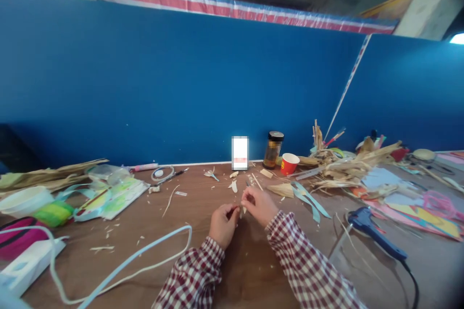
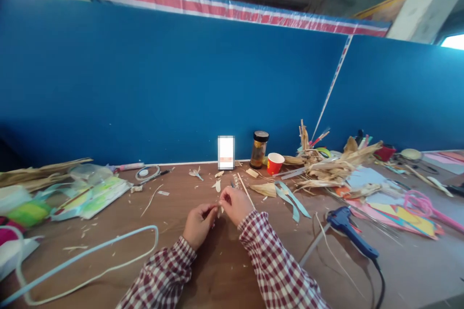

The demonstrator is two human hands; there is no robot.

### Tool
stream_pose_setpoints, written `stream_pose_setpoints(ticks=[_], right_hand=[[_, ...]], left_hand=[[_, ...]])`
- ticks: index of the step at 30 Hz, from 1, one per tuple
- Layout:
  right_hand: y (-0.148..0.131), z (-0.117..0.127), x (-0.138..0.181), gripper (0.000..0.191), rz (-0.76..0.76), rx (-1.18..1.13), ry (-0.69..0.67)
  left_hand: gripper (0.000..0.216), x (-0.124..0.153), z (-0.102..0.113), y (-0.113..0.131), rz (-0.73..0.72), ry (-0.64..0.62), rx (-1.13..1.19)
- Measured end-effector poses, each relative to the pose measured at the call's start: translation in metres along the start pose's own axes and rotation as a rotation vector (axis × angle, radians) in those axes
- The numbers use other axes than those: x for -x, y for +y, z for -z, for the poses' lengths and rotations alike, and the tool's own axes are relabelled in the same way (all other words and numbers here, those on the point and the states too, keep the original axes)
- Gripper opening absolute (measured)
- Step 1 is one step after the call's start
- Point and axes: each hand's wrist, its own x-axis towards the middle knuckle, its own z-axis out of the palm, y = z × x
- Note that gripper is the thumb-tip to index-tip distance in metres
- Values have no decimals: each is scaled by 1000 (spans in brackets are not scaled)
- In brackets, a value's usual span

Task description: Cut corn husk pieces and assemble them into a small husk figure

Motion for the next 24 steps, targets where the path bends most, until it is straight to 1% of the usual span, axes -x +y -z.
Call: stream_pose_setpoints(ticks=[4,9,11,13,16,18,21,24], right_hand=[[3,-5,1,3,11,-37,47],[9,-6,4,2,-27,-122,69],[10,-8,4,1,-62,-205,69],[9,-11,4,5,-120,-328,77],[5,-15,3,12,-220,-521,102],[2,-17,4,13,-260,-615,103],[0,-21,5,14,-270,-693,104],[0,-26,7,14,-250,-708,130]], left_hand=[[25,1,-2,-2,74,5,71],[21,0,-3,-5,148,-13,148],[20,0,-4,-7,155,-10,172],[20,-1,-4,-6,185,8,211],[22,-3,-4,-3,296,66,307],[24,-4,-3,1,374,113,378],[28,-4,-2,5,446,153,449],[31,-3,-2,6,472,142,492]])
